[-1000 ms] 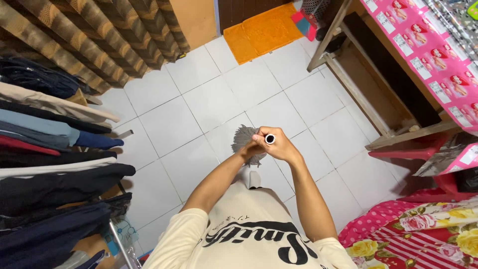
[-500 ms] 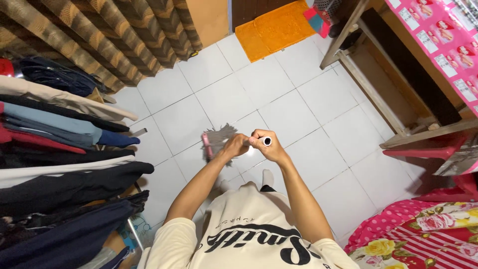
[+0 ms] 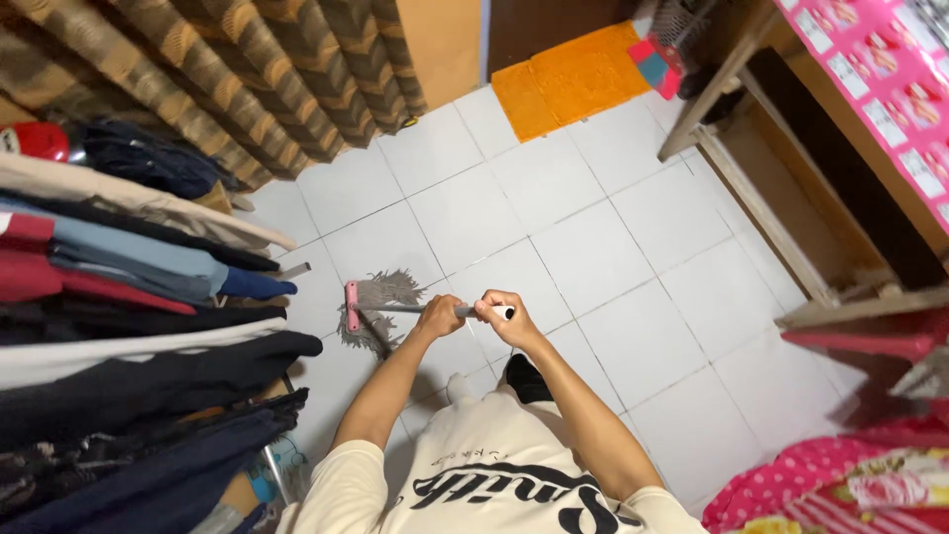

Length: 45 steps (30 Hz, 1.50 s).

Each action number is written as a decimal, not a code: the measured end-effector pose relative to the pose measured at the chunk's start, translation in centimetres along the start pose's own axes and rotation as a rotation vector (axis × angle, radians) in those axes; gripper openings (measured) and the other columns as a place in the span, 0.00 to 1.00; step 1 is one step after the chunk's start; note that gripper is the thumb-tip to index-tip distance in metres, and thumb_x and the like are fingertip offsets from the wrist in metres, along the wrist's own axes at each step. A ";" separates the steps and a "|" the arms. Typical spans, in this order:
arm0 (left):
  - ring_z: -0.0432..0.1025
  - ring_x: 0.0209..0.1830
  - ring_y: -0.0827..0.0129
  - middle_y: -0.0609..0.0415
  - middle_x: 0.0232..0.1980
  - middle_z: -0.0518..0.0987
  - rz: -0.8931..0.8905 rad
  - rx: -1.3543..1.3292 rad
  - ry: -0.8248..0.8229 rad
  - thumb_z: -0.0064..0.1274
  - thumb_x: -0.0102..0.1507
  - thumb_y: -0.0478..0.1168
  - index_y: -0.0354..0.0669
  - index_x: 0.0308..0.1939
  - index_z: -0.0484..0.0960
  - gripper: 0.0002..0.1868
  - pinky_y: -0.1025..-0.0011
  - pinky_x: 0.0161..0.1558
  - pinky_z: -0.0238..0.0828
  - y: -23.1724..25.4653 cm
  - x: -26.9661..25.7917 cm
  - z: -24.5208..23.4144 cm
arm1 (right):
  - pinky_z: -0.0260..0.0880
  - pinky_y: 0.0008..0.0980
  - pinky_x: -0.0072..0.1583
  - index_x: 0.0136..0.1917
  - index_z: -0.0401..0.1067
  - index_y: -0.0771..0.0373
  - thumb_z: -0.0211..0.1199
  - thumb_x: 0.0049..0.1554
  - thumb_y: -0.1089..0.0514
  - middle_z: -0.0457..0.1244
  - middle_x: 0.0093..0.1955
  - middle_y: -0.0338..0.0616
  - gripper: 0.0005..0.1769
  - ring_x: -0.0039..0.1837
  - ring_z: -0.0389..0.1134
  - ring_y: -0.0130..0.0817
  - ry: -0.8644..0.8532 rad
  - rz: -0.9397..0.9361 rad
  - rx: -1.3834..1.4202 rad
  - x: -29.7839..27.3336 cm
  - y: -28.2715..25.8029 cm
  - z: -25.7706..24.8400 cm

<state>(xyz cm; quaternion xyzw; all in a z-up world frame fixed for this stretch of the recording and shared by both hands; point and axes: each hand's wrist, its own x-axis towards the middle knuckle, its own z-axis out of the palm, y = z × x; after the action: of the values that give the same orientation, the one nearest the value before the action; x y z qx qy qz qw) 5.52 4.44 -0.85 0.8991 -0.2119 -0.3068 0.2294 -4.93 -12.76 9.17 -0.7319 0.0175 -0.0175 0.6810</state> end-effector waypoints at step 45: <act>0.78 0.33 0.49 0.36 0.32 0.79 0.568 -0.252 -0.007 0.48 0.56 0.32 0.36 0.34 0.80 0.06 0.56 0.37 0.73 10.7 15.3 -3.9 | 0.55 0.27 0.37 0.32 0.68 0.64 0.66 0.60 0.50 0.57 0.29 0.32 0.21 0.36 0.54 0.21 0.010 0.039 -0.056 11.1 -9.4 -11.6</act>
<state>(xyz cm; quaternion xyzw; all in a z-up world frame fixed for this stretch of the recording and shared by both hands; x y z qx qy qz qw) 16.49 -11.04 0.74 0.7674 -0.4158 -0.2573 0.4148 5.60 -24.19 19.41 -0.7500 0.0357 -0.0073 0.6605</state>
